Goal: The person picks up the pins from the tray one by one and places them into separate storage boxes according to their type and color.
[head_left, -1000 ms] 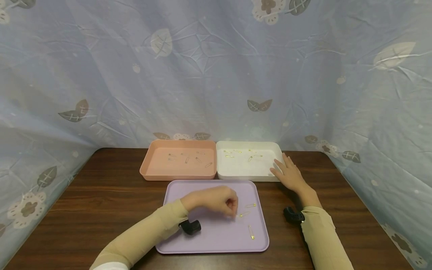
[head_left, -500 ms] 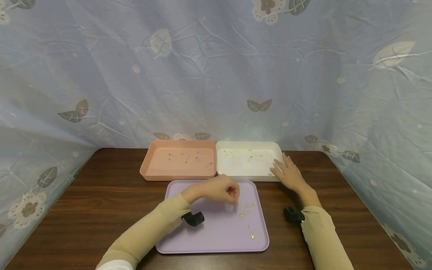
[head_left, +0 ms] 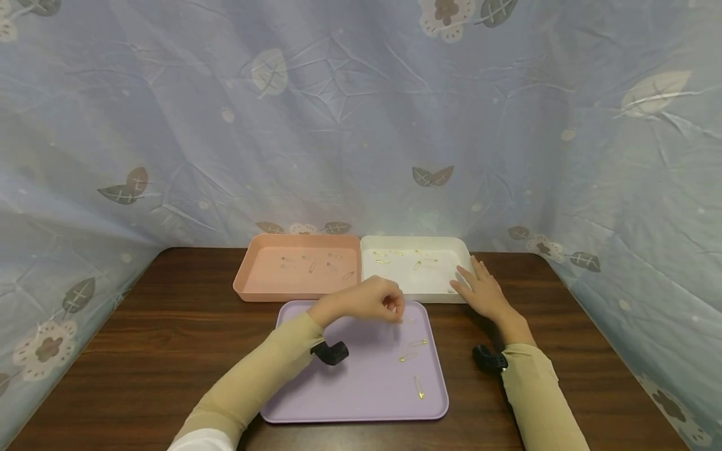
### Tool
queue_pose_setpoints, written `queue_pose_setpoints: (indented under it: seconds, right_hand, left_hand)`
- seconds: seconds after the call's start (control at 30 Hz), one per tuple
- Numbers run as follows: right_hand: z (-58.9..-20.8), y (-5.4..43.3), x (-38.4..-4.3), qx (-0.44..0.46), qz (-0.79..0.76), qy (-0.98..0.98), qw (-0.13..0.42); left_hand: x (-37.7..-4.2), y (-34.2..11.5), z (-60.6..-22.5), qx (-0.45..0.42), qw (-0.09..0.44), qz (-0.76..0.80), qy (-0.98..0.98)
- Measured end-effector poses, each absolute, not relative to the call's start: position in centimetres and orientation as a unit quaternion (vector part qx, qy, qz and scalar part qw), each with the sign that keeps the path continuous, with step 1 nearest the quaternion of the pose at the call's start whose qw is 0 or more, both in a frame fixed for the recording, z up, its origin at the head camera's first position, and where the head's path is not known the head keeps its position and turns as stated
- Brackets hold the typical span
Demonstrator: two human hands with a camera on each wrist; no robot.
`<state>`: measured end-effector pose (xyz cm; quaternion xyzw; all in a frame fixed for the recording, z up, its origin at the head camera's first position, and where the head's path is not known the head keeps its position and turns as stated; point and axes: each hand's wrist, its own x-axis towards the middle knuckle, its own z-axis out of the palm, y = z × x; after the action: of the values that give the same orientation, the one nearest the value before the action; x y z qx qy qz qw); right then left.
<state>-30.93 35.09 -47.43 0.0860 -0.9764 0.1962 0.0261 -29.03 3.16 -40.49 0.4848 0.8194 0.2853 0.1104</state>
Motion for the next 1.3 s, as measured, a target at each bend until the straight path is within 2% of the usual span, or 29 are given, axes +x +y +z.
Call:
queue_pose_setpoints:
  seconds: [0.7,1.3]
  right_hand:
    - [-47.6,35.2,-31.0,0.082,0.194,-0.977,0.025]
    - [-47.8,35.3,-31.2,0.084,0.19,-0.978,0.029]
  left_hand:
    - [-32.3,5.1,-39.5,0.455,0.052,0.298,0.838]
    - [-35.2,6.4,-39.7,0.38,0.036,0.354,0.854]
